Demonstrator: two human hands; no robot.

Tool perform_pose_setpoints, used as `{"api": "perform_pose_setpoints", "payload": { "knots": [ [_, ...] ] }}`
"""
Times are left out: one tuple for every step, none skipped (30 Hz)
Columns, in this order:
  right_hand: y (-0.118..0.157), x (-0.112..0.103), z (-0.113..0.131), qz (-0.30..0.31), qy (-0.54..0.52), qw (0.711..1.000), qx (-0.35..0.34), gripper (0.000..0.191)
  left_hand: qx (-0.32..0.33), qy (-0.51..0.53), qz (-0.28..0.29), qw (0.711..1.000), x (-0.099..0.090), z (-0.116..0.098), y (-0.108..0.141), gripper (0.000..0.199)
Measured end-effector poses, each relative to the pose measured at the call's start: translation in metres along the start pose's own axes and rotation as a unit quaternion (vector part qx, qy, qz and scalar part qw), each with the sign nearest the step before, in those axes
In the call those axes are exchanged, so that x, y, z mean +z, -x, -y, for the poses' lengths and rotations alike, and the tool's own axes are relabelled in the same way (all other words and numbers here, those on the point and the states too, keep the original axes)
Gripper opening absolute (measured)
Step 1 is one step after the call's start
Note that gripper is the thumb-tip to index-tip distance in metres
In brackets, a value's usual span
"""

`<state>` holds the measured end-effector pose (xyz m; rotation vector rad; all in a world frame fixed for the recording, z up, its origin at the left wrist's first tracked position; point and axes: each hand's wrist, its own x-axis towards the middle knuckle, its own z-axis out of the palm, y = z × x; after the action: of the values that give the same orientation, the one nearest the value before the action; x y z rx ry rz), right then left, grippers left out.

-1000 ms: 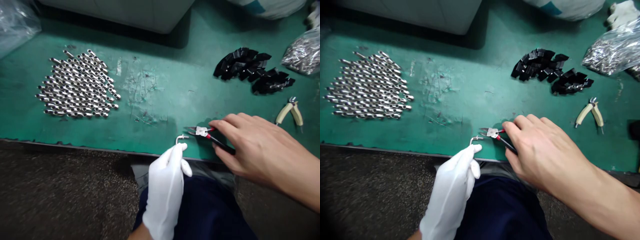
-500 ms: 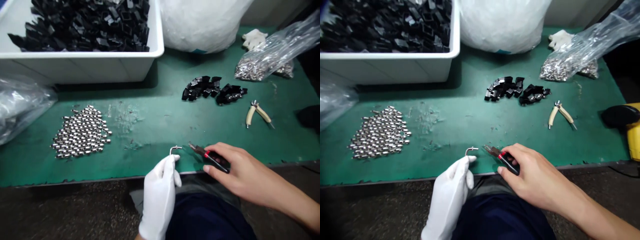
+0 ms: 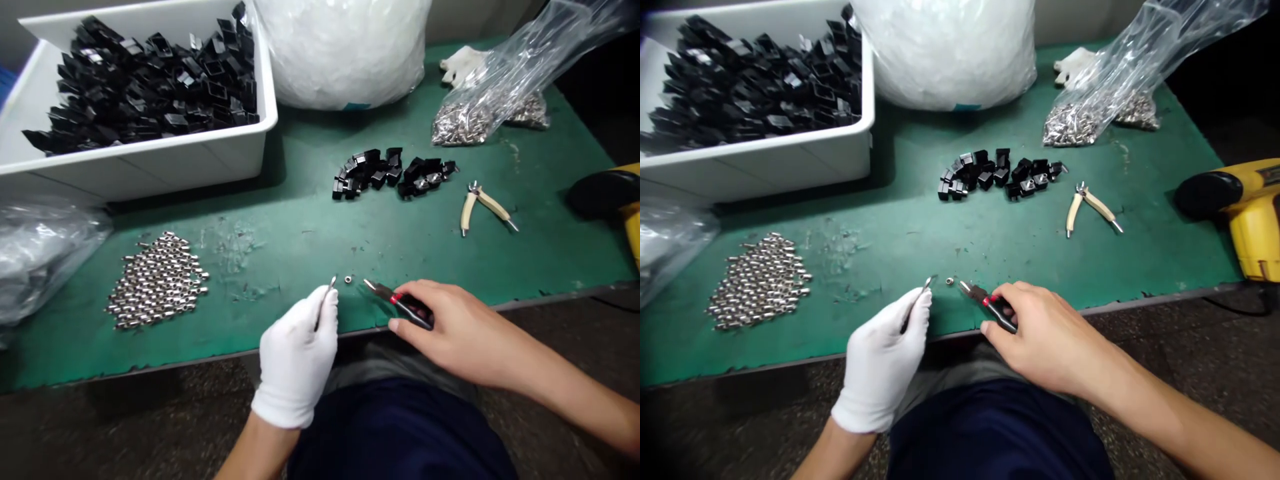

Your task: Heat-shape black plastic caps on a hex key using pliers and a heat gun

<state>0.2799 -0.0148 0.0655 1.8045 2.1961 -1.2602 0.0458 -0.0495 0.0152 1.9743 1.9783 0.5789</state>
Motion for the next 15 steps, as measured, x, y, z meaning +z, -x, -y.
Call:
{"api": "perform_pose_setpoints", "payload": {
  "knots": [
    [-0.001,-0.002,0.001,0.029,-0.039,0.999,0.008,0.02,0.007,-0.017,-0.013,1.0,-0.001,0.002,-0.003,0.029],
    [-0.002,-0.004,0.001,0.063,-0.079,0.995,0.016,0.023,0.015,-0.04,-0.025,0.999,-0.002,0.005,-0.007,0.029],
    [-0.004,-0.005,0.002,0.097,-0.117,0.988,0.024,0.026,0.024,-0.07,-0.035,0.997,-0.002,0.008,-0.011,0.029],
    [-0.006,-0.006,0.002,0.129,-0.155,0.979,0.034,0.027,0.033,-0.104,-0.04,0.993,-0.001,0.011,-0.016,0.028],
    [-0.008,-0.007,0.003,0.159,-0.192,0.967,0.046,0.027,0.044,-0.141,-0.042,0.988,0.001,0.014,-0.021,0.027],
    [-0.01,-0.008,0.004,0.182,-0.219,0.957,0.062,0.027,0.055,-0.176,-0.041,0.982,0.003,0.017,-0.026,0.028],
    [-0.013,-0.009,0.006,0.199,-0.232,0.949,0.078,0.027,0.068,-0.203,-0.038,0.976,0.006,0.019,-0.031,0.029],
    [-0.016,-0.011,0.008,0.213,-0.226,0.946,0.092,0.028,0.078,-0.219,-0.037,0.972,0.008,0.022,-0.036,0.03],
    [-0.02,-0.013,0.01,0.222,-0.206,0.948,0.101,0.03,0.086,-0.225,-0.036,0.97,0.011,0.025,-0.04,0.031],
    [-0.023,-0.017,0.013,0.23,-0.175,0.952,0.101,0.033,0.091,-0.223,-0.038,0.97,0.014,0.027,-0.042,0.031],
    [-0.026,-0.021,0.017,0.238,-0.14,0.957,0.094,0.036,0.092,-0.216,-0.042,0.971,0.016,0.028,-0.044,0.031],
    [-0.03,-0.026,0.021,0.246,-0.106,0.96,0.082,0.04,0.092,-0.207,-0.045,0.973,0.018,0.03,-0.045,0.031],
    [-0.033,-0.031,0.025,0.255,-0.072,0.962,0.065,0.043,0.09,-0.198,-0.048,0.975,0.02,0.031,-0.045,0.03],
    [-0.035,-0.036,0.029,0.259,-0.037,0.964,0.043,0.045,0.088,-0.19,-0.05,0.977,0.021,0.031,-0.045,0.03],
    [-0.038,-0.041,0.033,0.259,0.0,0.966,0.021,0.046,0.085,-0.182,-0.051,0.978,0.021,0.032,-0.044,0.03]
  ]
}}
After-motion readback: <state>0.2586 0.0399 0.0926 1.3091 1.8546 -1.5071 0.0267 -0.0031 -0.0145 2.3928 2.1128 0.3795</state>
